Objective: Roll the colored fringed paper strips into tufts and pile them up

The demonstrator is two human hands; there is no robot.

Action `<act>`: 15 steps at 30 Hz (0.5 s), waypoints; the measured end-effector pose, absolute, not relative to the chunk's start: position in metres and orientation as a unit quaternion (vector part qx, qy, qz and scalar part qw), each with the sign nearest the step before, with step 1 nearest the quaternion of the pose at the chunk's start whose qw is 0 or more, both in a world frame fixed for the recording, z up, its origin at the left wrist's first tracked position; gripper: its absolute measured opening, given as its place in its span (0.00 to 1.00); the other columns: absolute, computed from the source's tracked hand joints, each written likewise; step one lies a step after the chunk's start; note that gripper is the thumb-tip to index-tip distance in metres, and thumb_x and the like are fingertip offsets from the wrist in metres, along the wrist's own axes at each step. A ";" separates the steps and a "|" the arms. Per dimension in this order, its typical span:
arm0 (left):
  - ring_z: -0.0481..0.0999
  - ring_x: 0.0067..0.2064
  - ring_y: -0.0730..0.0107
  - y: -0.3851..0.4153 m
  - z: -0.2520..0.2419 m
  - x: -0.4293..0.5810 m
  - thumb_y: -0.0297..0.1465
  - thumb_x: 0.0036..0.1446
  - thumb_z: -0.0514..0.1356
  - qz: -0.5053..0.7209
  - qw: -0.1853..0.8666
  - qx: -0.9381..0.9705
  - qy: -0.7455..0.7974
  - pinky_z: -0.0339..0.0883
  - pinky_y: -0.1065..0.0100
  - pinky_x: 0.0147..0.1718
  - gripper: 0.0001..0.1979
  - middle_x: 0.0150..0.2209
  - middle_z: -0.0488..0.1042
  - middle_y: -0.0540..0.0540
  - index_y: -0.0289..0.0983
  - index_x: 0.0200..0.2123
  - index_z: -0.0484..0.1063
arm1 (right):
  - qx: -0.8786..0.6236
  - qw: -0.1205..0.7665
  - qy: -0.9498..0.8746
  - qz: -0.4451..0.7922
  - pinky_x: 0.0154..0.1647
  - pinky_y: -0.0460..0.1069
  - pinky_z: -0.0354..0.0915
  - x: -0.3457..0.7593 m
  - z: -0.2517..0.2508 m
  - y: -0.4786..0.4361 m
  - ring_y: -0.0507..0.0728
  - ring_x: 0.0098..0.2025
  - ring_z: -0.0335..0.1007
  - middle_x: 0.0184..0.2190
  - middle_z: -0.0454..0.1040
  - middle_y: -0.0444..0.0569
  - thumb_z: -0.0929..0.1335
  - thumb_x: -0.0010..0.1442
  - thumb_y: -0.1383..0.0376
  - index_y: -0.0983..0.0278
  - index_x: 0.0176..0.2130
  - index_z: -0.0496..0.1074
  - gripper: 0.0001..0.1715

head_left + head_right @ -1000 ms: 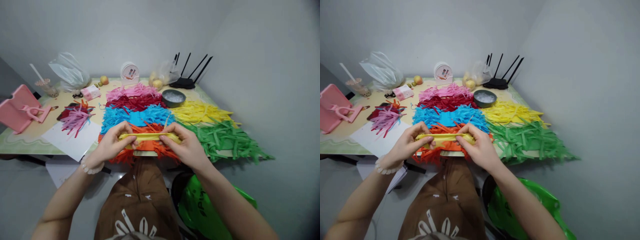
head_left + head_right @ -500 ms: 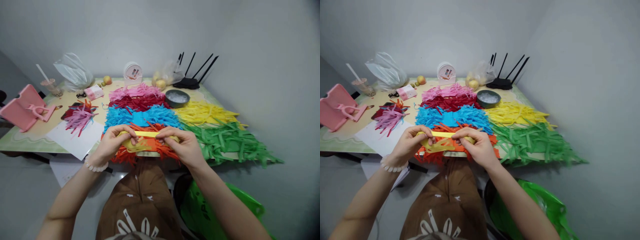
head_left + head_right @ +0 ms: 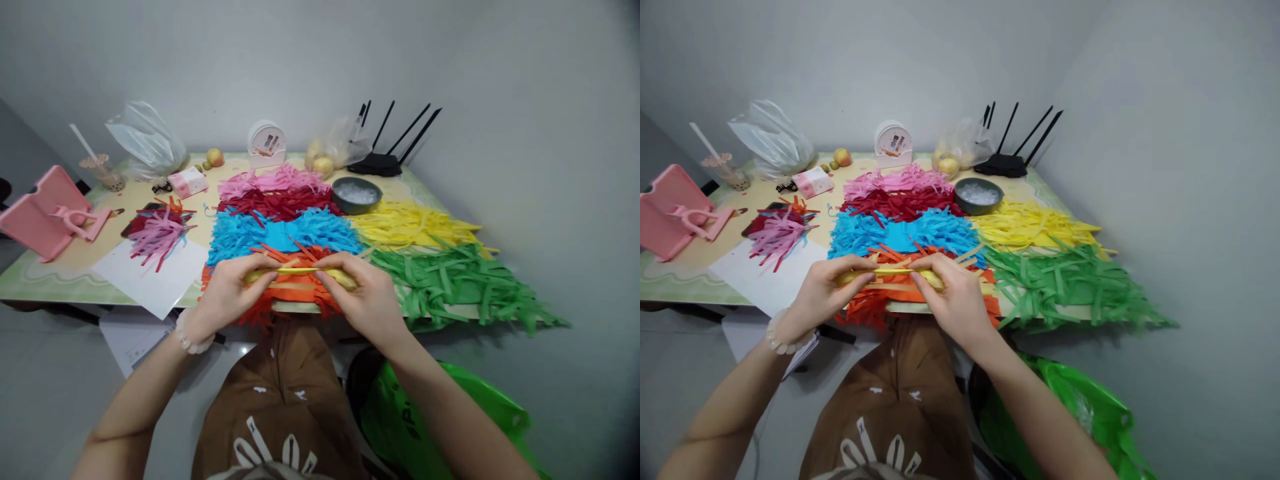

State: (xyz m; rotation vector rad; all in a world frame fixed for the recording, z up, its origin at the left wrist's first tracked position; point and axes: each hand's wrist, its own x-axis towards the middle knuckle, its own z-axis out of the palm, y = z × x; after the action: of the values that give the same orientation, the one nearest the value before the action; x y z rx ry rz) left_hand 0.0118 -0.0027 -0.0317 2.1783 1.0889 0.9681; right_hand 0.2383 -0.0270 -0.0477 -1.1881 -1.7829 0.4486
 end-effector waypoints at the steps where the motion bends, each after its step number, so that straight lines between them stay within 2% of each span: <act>1: 0.79 0.37 0.68 -0.003 -0.032 0.011 0.32 0.62 0.60 0.354 0.262 0.801 0.406 0.68 0.69 0.40 0.06 0.37 0.81 0.45 0.37 0.38 0.75 | -0.485 0.460 -0.716 0.201 0.41 0.52 0.70 0.238 -0.047 -0.027 0.58 0.38 0.77 0.36 0.80 0.49 0.68 0.63 0.65 0.61 0.37 0.75 0.04; 4: 0.79 0.34 0.68 -0.003 -0.031 0.010 0.34 0.60 0.62 0.381 0.356 0.753 0.401 0.70 0.69 0.36 0.08 0.32 0.80 0.46 0.36 0.34 0.73 | -0.462 0.488 -0.664 0.328 0.35 0.50 0.72 0.238 -0.047 -0.025 0.56 0.32 0.78 0.32 0.80 0.48 0.70 0.61 0.63 0.62 0.35 0.74 0.04; 7: 0.81 0.31 0.67 -0.004 -0.033 0.010 0.36 0.58 0.64 0.411 0.508 0.658 0.375 0.74 0.67 0.35 0.10 0.30 0.80 0.46 0.34 0.35 0.73 | -0.414 0.524 -0.596 0.445 0.33 0.49 0.75 0.236 -0.051 -0.024 0.55 0.29 0.79 0.30 0.81 0.47 0.72 0.60 0.60 0.62 0.36 0.77 0.07; 11: 0.81 0.32 0.68 -0.001 -0.040 0.010 0.32 0.56 0.67 0.431 0.613 0.563 0.349 0.76 0.68 0.35 0.10 0.32 0.82 0.44 0.33 0.40 0.80 | -0.365 0.556 -0.561 0.494 0.34 0.47 0.76 0.234 -0.059 -0.020 0.53 0.30 0.80 0.30 0.83 0.46 0.73 0.59 0.62 0.59 0.38 0.82 0.07; 15: 0.80 0.31 0.71 0.003 -0.047 0.010 0.29 0.53 0.68 0.452 0.655 0.519 0.313 0.75 0.72 0.33 0.06 0.31 0.82 0.45 0.36 0.36 0.83 | -0.339 0.556 -0.571 0.499 0.35 0.47 0.76 0.234 -0.060 -0.016 0.54 0.32 0.80 0.33 0.83 0.47 0.73 0.58 0.64 0.58 0.35 0.83 0.05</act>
State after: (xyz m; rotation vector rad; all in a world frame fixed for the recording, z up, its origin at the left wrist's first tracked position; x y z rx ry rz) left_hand 0.0095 0.0031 -0.0465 1.1758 0.7103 1.0253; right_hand 0.2339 -0.0158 -0.0600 -0.8012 -1.3486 1.1782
